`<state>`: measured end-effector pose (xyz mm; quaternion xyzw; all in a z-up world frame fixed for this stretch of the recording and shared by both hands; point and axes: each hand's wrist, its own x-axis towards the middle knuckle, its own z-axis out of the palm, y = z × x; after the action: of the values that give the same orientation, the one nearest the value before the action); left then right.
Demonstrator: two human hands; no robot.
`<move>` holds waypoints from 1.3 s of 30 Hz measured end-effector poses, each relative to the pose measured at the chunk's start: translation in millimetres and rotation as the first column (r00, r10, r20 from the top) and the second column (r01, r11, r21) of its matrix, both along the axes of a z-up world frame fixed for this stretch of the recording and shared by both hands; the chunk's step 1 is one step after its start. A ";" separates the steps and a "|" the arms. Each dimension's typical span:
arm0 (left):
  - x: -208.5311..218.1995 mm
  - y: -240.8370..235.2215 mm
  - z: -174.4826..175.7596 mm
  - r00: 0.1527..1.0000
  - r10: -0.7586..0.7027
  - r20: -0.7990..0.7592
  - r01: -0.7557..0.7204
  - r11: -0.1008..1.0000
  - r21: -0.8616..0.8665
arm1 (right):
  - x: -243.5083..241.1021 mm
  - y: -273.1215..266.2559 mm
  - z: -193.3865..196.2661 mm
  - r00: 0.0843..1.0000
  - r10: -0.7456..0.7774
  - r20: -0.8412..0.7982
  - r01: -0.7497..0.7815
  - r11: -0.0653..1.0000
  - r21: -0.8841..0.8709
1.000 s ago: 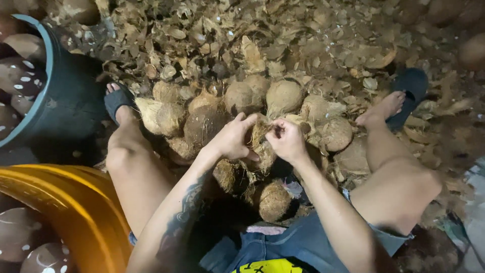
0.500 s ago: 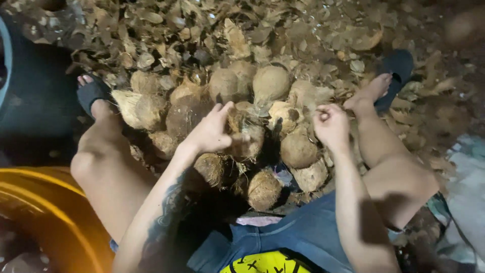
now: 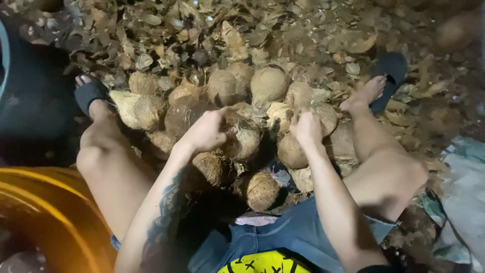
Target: The person sits on the ground surrounded by coconuts and uses a knife to peel the husks off them. They rotate the coconuts to remove the outer layer and place the peeled coconuts into a nearby bucket.
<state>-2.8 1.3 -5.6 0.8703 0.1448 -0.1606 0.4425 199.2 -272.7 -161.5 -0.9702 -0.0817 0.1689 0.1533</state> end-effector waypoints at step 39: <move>7.5 -4.5 -32.3 0.987 -0.161 0.011 0.156 0.971 0.181 | -5.2 -26.3 36.4 0.978 0.043 0.202 -0.091 0.968 0.234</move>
<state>4.7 -3.2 -37.9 0.9175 0.0829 -0.1704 0.3497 194.0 -299.0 -125.2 -0.9528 -0.1494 0.0669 0.2559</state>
